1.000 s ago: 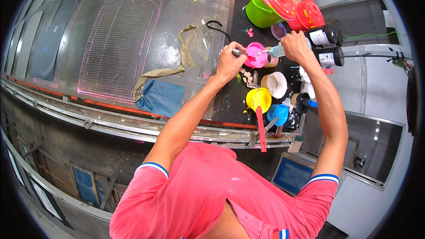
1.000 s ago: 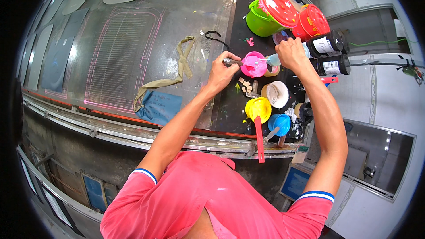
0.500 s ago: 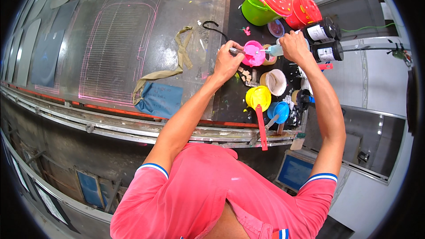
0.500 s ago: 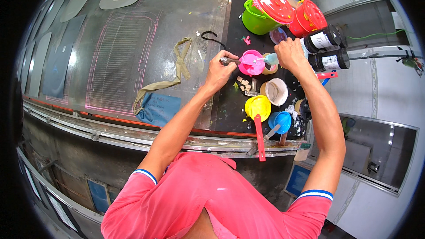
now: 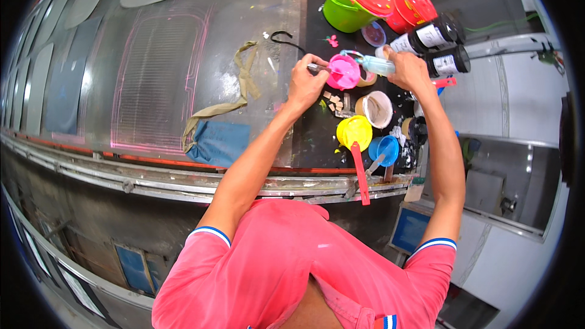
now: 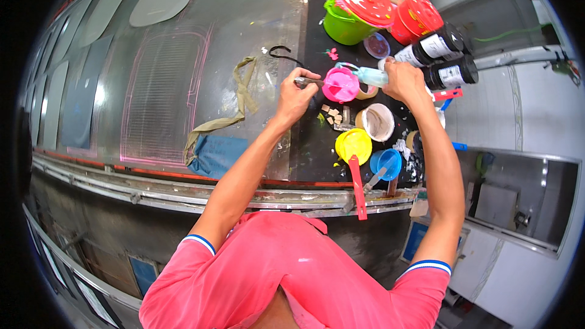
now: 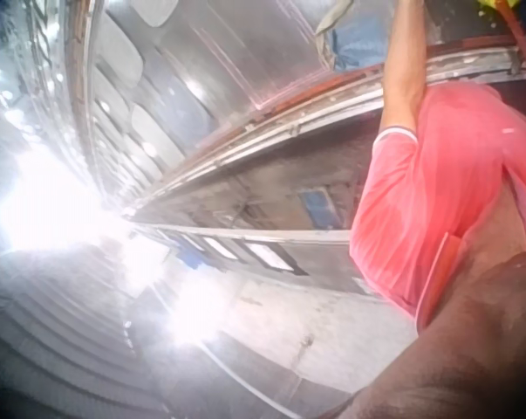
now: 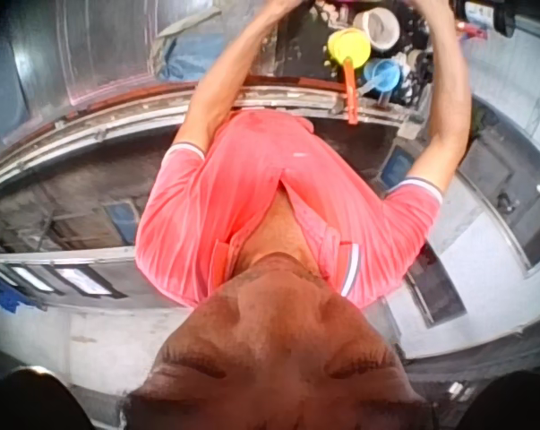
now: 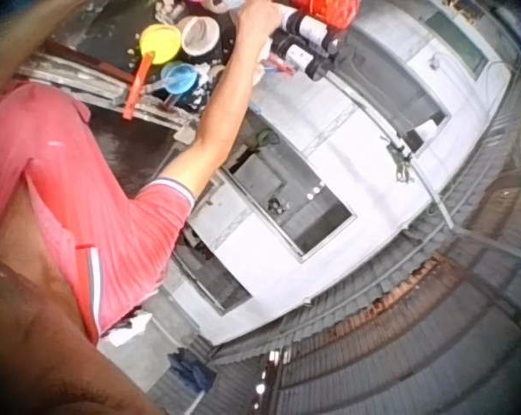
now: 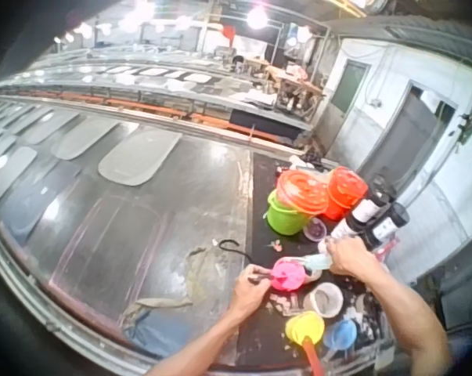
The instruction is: The person mixes pink ink in a small container, then pours it onto a screen printing frame. They use a squeegee to spread the ink across the screen and pull it over a black t-shirt on a conveyor belt, repeating the process on several shirts.
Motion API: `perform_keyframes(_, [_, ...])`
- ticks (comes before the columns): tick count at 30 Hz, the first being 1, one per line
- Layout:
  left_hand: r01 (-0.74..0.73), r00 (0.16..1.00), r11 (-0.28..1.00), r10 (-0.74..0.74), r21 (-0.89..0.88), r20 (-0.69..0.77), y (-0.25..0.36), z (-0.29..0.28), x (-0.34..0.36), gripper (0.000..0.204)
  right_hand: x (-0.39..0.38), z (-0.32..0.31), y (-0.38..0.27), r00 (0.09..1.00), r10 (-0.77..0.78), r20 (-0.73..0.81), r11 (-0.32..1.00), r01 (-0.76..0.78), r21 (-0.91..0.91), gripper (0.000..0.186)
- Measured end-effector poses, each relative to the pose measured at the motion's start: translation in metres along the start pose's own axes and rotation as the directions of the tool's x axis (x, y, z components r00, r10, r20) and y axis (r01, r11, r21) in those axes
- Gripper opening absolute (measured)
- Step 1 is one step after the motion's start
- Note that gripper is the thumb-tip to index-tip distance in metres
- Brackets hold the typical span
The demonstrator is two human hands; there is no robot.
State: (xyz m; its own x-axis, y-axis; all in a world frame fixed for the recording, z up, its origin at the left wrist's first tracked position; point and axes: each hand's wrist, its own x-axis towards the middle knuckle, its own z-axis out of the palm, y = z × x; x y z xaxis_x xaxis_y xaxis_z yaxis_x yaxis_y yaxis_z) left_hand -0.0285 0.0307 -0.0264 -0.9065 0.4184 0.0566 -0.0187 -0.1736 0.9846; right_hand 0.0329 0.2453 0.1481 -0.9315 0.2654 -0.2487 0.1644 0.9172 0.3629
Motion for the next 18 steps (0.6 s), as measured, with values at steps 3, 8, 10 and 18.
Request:
perform_keyframes(3, [-0.026,0.998,0.999,0.025,0.026,0.050,0.004,0.004,0.006,0.020,-0.045,0.026,0.026,0.989,0.131,-0.072,0.823,-0.068,0.564,0.048])
perform_keyframes(8, [-0.145,0.989,0.973,0.148,0.178,0.001,0.014,0.001,0.012,0.019,-0.151,0.086,0.048,0.834,0.542,-0.101,-0.009,0.126,0.992,0.048])
perform_keyframes(10, [-0.144,0.989,0.971,0.146,0.190,0.001,0.013,0.003,0.014,0.019,-0.194,0.113,0.059,0.651,0.734,-0.196,0.149,0.127,0.981,0.043])
perform_keyframes(18, [0.032,0.998,0.997,-0.036,0.065,0.054,0.030,0.012,0.008,0.017,-0.283,0.307,0.054,0.065,0.989,0.132,-0.129,-0.045,0.991,0.034])
